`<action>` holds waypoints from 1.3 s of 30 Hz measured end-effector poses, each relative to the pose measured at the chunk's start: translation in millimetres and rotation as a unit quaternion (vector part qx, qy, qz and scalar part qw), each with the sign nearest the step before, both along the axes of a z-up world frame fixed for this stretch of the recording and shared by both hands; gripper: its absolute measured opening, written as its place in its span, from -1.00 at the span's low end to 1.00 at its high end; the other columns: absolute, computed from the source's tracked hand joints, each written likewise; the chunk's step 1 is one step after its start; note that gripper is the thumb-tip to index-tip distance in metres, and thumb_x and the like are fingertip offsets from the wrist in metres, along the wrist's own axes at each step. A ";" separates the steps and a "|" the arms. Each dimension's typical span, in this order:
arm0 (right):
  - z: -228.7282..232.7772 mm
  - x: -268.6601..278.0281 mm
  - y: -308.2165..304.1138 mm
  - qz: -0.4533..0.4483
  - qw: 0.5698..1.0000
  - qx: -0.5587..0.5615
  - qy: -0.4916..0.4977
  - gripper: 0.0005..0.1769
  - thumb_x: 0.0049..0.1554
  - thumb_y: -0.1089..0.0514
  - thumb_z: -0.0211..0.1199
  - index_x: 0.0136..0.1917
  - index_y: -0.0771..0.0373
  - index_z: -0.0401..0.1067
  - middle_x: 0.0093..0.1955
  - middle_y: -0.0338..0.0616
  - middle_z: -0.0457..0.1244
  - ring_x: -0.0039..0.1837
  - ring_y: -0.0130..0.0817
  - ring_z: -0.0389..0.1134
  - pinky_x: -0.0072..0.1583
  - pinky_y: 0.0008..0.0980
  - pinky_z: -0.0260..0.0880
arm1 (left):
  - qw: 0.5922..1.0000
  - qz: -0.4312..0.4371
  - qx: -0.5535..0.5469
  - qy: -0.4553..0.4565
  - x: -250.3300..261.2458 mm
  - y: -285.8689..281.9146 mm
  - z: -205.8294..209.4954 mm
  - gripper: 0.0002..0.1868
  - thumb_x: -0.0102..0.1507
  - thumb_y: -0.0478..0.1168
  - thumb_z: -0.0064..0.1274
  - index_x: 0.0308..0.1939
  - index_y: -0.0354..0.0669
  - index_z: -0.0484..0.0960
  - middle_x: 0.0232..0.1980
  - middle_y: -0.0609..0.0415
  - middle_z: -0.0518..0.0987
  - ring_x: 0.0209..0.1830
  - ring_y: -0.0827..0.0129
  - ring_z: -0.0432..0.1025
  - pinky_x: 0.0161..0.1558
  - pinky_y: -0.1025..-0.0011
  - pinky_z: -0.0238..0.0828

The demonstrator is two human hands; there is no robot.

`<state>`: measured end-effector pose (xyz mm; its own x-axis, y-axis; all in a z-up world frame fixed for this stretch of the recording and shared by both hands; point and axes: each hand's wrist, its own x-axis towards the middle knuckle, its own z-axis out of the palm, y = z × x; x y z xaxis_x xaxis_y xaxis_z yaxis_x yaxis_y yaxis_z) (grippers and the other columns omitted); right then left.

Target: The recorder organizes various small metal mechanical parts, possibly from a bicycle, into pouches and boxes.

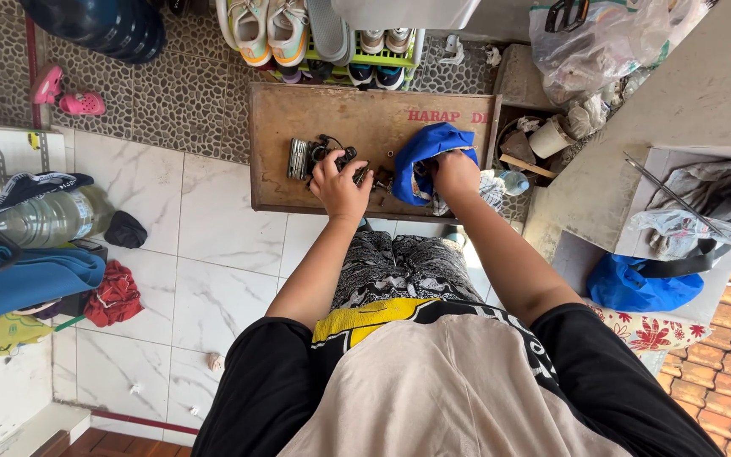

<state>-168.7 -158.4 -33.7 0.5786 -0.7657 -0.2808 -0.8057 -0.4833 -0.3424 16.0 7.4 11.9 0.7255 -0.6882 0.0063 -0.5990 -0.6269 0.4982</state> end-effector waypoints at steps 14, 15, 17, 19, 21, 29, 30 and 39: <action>56.4 -71.6 -17.7 -0.258 0.705 0.529 -0.395 -0.91 0.27 0.27 0.25 0.05 0.30 0.50 -0.01 -0.12 0.43 -0.03 -0.46 0.44 0.04 -0.46 0.47 | 0.977 -0.157 -0.142 0.019 -54.9 -31.1 52.4 -0.78 0.24 0.01 0.24 -0.04 0.32 0.72 0.22 0.22 0.44 0.31 0.15 0.22 0.36 0.05 0.03; 68.1 -71.5 -17.3 -0.285 0.650 0.579 -0.402 -0.90 0.25 0.26 0.20 0.05 0.27 0.47 -0.04 -0.12 0.44 -0.09 -0.41 0.46 -0.01 -0.41 0.50 | 0.969 -0.197 -0.149 0.014 -57.3 -34.1 65.8 -0.75 0.23 0.00 0.25 0.00 0.31 0.71 0.24 0.21 0.43 0.32 0.14 0.22 0.37 0.05 0.02; 75.4 -72.1 -14.7 -0.285 0.631 0.595 -0.409 -0.92 0.25 0.26 0.20 0.04 0.25 0.46 -0.08 -0.12 0.43 -0.08 -0.38 0.47 -0.03 -0.37 0.51 | 0.965 -0.217 -0.147 0.014 -61.1 -39.4 76.1 -0.71 0.22 -0.01 0.25 0.04 0.33 0.71 0.24 0.22 0.43 0.32 0.15 0.22 0.34 0.07 0.02; 75.5 -74.7 -12.3 -0.284 0.611 0.611 -0.416 -0.94 0.26 0.25 0.20 0.02 0.23 0.44 -0.12 -0.12 0.41 -0.08 -0.36 0.48 -0.04 -0.34 0.52 | 0.961 -0.238 -0.144 0.013 -64.7 -43.8 82.6 -0.67 0.21 -0.01 0.25 0.07 0.34 0.71 0.24 0.22 0.42 0.31 0.16 0.23 0.32 0.08 0.02; 68.3 -77.4 -10.1 -0.276 0.590 0.639 -0.408 -0.94 0.27 0.26 0.23 0.03 0.23 0.45 -0.11 -0.09 0.41 -0.08 -0.38 0.46 -0.03 -0.38 0.51 | 0.956 -0.246 -0.160 0.021 -66.7 -47.0 85.5 -0.70 0.25 -0.02 0.25 0.08 0.36 0.73 0.23 0.30 0.44 0.28 0.21 0.23 0.31 0.10 0.03; 71.2 -78.0 -0.3 -0.256 0.533 0.701 -0.398 -0.81 0.28 0.19 0.17 0.12 0.29 0.47 -0.25 -0.19 0.29 -0.22 -0.47 0.29 -0.15 -0.50 0.34 | 0.945 -0.257 -0.194 0.053 -65.7 -49.4 86.9 -0.83 0.21 -0.03 0.25 -0.11 0.39 0.78 0.19 0.39 0.48 0.24 0.22 0.27 0.29 0.13 0.08; 72.0 -78.8 0.3 -0.262 0.522 0.712 -0.389 -0.84 0.29 0.17 0.16 0.09 0.27 0.45 -0.27 -0.18 0.27 -0.25 -0.45 0.28 -0.18 -0.48 0.32 | 0.942 -0.264 -0.202 0.054 -65.3 -48.8 88.3 -0.81 0.21 -0.04 0.26 -0.10 0.39 0.79 0.18 0.38 0.48 0.23 0.22 0.28 0.29 0.14 0.10; 34.7 -75.6 3.5 -0.249 0.690 0.560 -0.386 -0.69 0.32 0.08 0.32 0.25 0.25 0.43 -0.10 -0.22 0.27 -0.04 -0.46 0.30 -0.01 -0.45 0.34 | 0.956 -0.241 -0.155 0.069 -62.9 -43.1 73.5 -0.89 0.19 -0.04 0.31 -0.26 0.13 0.76 0.15 0.37 0.51 0.28 0.21 0.26 0.29 0.11 0.09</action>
